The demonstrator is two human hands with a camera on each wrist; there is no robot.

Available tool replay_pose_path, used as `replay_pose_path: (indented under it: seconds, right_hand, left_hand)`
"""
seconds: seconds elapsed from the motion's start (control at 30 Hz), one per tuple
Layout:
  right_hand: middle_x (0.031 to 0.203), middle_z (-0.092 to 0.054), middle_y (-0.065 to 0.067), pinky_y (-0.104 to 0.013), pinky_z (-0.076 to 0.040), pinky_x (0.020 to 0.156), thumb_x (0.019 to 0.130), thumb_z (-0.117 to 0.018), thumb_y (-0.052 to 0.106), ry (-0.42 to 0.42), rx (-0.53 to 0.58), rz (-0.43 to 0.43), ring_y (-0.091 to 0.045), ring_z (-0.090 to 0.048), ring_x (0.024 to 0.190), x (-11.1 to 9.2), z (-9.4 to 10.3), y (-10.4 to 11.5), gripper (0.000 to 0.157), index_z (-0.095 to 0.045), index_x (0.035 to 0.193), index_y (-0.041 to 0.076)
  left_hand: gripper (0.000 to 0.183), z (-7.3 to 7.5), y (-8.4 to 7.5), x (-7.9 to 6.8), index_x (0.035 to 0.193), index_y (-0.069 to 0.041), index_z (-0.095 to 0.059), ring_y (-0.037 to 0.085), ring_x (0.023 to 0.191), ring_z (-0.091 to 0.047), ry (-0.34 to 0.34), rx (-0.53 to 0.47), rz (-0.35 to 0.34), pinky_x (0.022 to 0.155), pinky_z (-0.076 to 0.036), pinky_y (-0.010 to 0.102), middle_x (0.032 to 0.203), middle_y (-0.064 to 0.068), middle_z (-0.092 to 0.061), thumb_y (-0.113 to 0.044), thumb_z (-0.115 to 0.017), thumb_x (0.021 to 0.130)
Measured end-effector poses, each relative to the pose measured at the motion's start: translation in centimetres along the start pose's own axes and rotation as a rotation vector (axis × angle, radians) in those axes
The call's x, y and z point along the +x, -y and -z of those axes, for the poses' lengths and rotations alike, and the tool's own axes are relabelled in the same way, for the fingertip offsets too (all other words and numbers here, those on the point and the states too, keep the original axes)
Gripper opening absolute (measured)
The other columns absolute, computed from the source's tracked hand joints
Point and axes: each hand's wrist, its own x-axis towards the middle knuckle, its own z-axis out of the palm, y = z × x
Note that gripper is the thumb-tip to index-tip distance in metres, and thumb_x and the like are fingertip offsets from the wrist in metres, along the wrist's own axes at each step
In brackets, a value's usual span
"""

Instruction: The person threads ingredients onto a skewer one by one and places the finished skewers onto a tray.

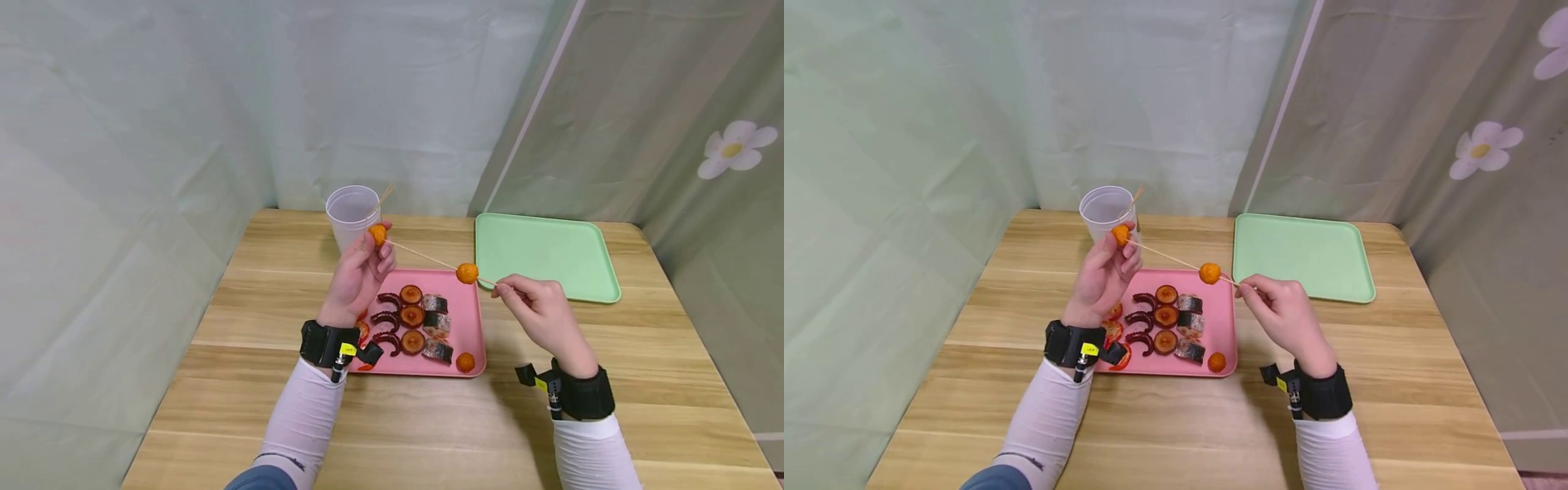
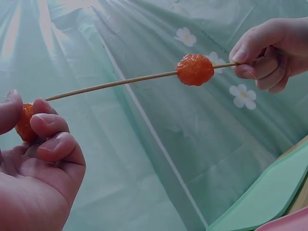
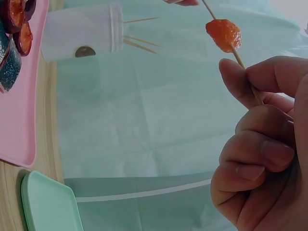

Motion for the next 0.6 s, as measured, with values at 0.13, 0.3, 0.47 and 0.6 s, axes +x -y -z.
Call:
replay_pose_path:
  seconds: [0.13, 0.3, 0.47, 0.6]
  right_hand:
    - [0.078, -0.071, 0.007, -0.021, -0.039, 0.056, 0.100, -0.069, -0.003, 0.002, -0.009, 0.000, -0.007, -0.044, 0.056, 0.02, -0.04, -0.03, 0.014, -0.078, 0.096, 0.006]
    - [0.075, -0.068, 0.008, -0.021, -0.039, 0.056, 0.100, -0.069, -0.002, 0.002, -0.020, 0.010, -0.007, -0.043, 0.055, 0.11, 0.00, -0.01, 0.013, -0.078, 0.096, 0.006]
    - [0.071, -0.064, 0.011, -0.021, -0.036, 0.054, 0.100, -0.069, -0.001, 0.002, -0.046, 0.008, -0.005, -0.039, 0.053, 0.08, 0.08, 0.03, 0.014, -0.079, 0.097, 0.008]
    - [0.077, -0.070, 0.008, -0.021, -0.036, 0.053, 0.100, -0.070, -0.001, 0.015, -0.054, -0.003, -0.005, -0.038, 0.053, -0.01, 0.10, 0.10, 0.014, -0.080, 0.099, 0.009]
  left_hand:
    - [0.039, 0.05, -0.08, -0.01, 0.130, -0.007, -0.062, 0.013, 0.072, -0.043, -0.004, 0.009, 0.002, 0.068, -0.038, 0.023, 0.089, 0.002, -0.053, -0.037, -0.067, 0.104]
    - [0.048, 0.10, -0.15, 0.03, 0.133, -0.004, -0.057, 0.013, 0.073, -0.044, -0.014, 0.059, -0.004, 0.068, -0.039, 0.023, 0.090, 0.003, -0.053, -0.038, -0.070, 0.102]
    - [0.036, 0.13, -0.32, 0.06, 0.130, -0.004, -0.063, 0.014, 0.074, -0.046, -0.049, 0.251, -0.043, 0.068, -0.040, 0.023, 0.089, 0.002, -0.057, -0.031, -0.065, 0.108]
    - [0.022, 0.02, -0.42, 0.05, 0.124, -0.006, -0.071, 0.014, 0.073, -0.047, -0.054, 0.346, -0.048, 0.068, -0.040, 0.022, 0.087, 0.001, -0.058, -0.018, -0.055, 0.113]
